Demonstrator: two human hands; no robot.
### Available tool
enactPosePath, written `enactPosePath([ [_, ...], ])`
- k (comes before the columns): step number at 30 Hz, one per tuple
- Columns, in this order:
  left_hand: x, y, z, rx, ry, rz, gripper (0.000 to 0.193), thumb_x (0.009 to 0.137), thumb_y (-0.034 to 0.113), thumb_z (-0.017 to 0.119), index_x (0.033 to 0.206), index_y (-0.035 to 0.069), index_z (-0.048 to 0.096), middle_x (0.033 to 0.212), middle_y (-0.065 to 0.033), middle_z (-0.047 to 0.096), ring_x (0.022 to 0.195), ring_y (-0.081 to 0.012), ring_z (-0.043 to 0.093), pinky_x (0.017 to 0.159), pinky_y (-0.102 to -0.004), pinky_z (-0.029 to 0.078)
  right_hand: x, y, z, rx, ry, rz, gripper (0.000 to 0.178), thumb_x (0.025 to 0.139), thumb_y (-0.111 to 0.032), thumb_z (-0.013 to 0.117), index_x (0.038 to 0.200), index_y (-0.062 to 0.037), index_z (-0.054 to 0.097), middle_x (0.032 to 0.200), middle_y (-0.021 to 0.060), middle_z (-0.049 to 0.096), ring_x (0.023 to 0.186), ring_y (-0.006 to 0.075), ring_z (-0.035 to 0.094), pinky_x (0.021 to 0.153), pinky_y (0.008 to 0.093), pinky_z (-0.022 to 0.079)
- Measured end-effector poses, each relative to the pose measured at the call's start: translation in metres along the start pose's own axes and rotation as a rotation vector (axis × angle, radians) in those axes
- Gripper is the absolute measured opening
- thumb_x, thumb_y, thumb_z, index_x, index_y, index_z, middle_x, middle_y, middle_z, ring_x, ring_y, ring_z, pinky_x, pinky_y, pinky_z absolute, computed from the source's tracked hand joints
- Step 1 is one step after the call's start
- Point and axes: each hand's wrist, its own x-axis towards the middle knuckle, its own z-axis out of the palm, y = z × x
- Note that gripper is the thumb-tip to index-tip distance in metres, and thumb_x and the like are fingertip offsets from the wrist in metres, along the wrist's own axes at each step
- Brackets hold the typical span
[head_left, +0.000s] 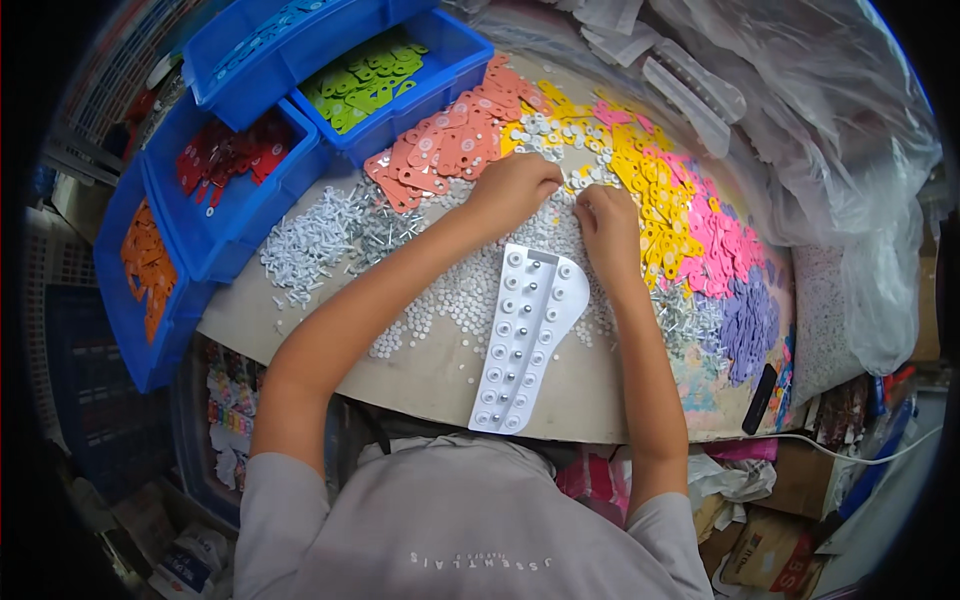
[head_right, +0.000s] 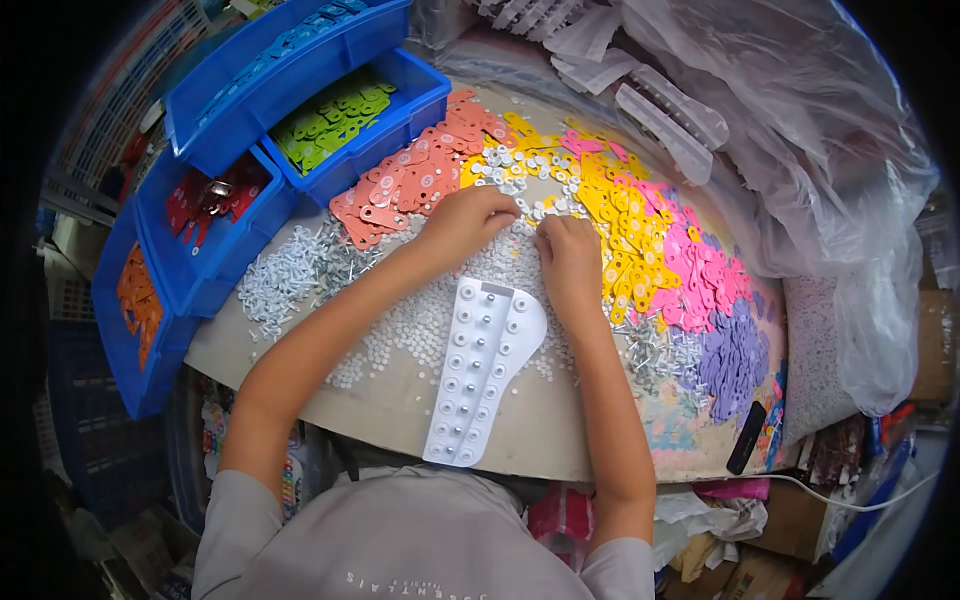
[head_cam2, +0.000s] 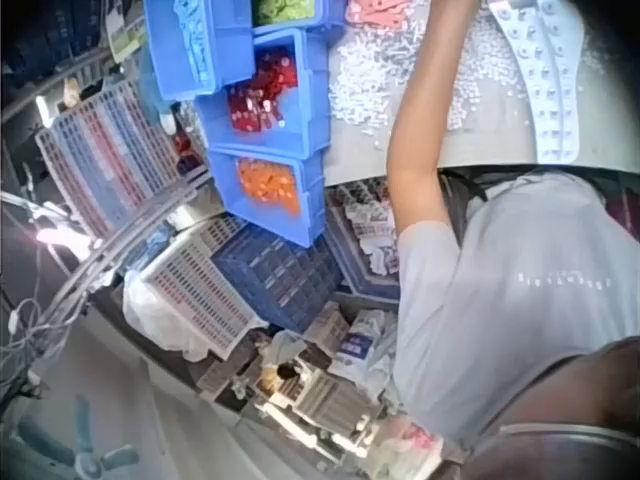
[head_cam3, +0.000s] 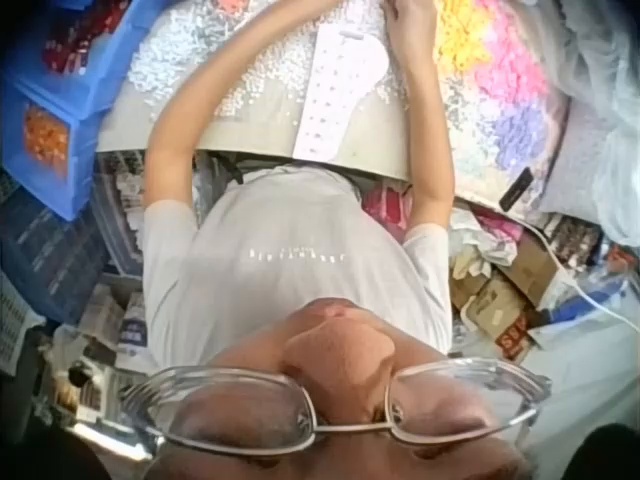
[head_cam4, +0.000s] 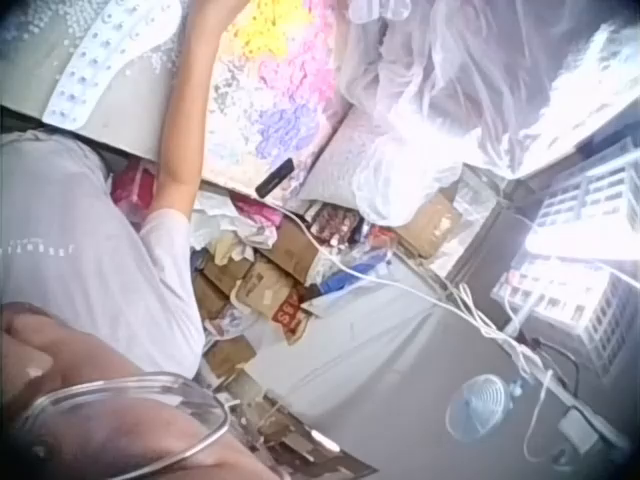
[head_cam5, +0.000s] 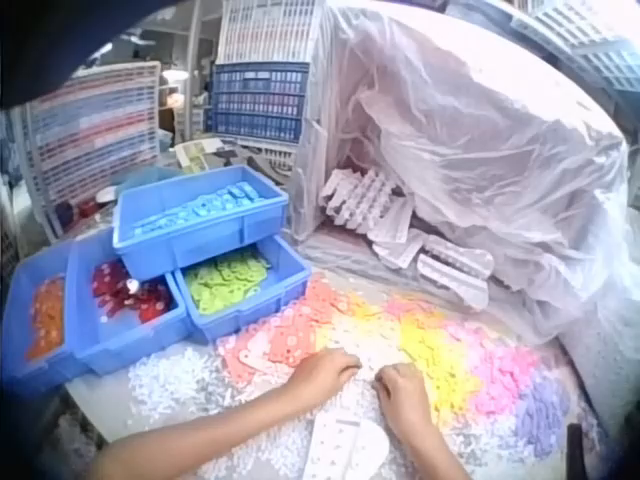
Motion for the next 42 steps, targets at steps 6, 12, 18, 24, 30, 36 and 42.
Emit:
enactPosePath([
  [6,0.013,-0.003,0.007,0.053,-0.144,-0.082,0.019,0.088,0.020,0.068,0.102,0.009,0.075,0.095,-0.0105,0.070,0.091,-0.0295,0.068,0.081,-0.0419,0.054,-0.025,-0.023,-0.033,0.255,0.036,0.347,0.009,0.089,-0.003,0.068,0.096,-0.0009,0.062,0.081,0.0054,0.062,0.075,0.0175,0.057,0.072,0.0306,0.047],
  [12,0.008,0.000,0.010,0.144,-0.148,-0.008,0.013,0.086,0.019,0.069,0.094,0.010,0.074,0.095,-0.0077,0.070,0.092,-0.0277,0.067,0.079,-0.0408,0.053,-0.071,-0.058,-0.059,0.469,-0.006,0.486,0.008,0.093,-0.002,0.066,0.099,0.0021,0.067,0.085,0.0008,0.066,0.076,0.0067,0.056,0.071,0.0228,0.046],
  [18,-0.008,0.021,-0.004,0.102,-0.044,0.025,0.010,0.087,0.016,0.068,0.095,0.010,0.073,0.097,-0.0049,0.070,0.097,-0.0263,0.064,0.083,-0.0400,0.052,-0.096,-0.081,-0.070,0.463,-0.125,0.396,0.007,0.088,-0.003,0.068,0.095,-0.0001,0.068,0.090,0.0051,0.067,0.083,0.0148,0.058,0.074,0.0278,0.043],
  [24,-0.078,0.032,-0.045,0.131,0.015,0.052,0.014,0.087,0.012,0.070,0.100,0.007,0.073,0.098,-0.0065,0.070,0.095,-0.0252,0.064,0.083,-0.0394,0.052,-0.105,-0.094,-0.069,0.508,-0.242,0.380,0.005,0.087,-0.003,0.068,0.091,-0.0008,0.067,0.093,0.0071,0.066,0.090,0.0202,0.058,0.080,0.0319,0.044],
  [30,-0.129,0.049,-0.068,-0.186,-0.165,-0.060,0.009,0.087,0.010,0.072,0.093,0.003,0.071,0.094,-0.0066,0.068,0.094,-0.0228,0.061,0.082,-0.0353,0.049,-0.108,-0.099,-0.067,0.455,-0.302,0.337,0.007,0.085,-0.003,0.069,0.091,-0.0004,0.067,0.089,0.0086,0.065,0.088,0.0226,0.058,0.083,0.0335,0.046],
  [36,-0.156,0.056,-0.049,-0.287,-0.191,-0.060,0.009,0.086,0.008,0.072,0.092,0.003,0.070,0.091,-0.0067,0.065,0.093,-0.0241,0.060,0.081,-0.0349,0.048,-0.108,-0.104,-0.064,0.380,-0.297,0.307,0.008,0.085,-0.002,0.070,0.091,-0.0003,0.067,0.088,0.0104,0.064,0.087,0.0250,0.058,0.082,0.0347,0.046],
  [42,-0.160,0.066,-0.040,-0.267,-0.150,-0.173,0.009,0.086,0.007,0.072,0.093,0.004,0.069,0.091,-0.0074,0.064,0.088,-0.0249,0.061,0.076,-0.0346,0.049,-0.124,-0.104,-0.050,0.288,-0.185,0.257,0.014,0.082,0.001,0.073,0.094,-0.0007,0.066,0.091,0.0106,0.063,0.088,0.0272,0.058,0.080,0.0372,0.047],
])
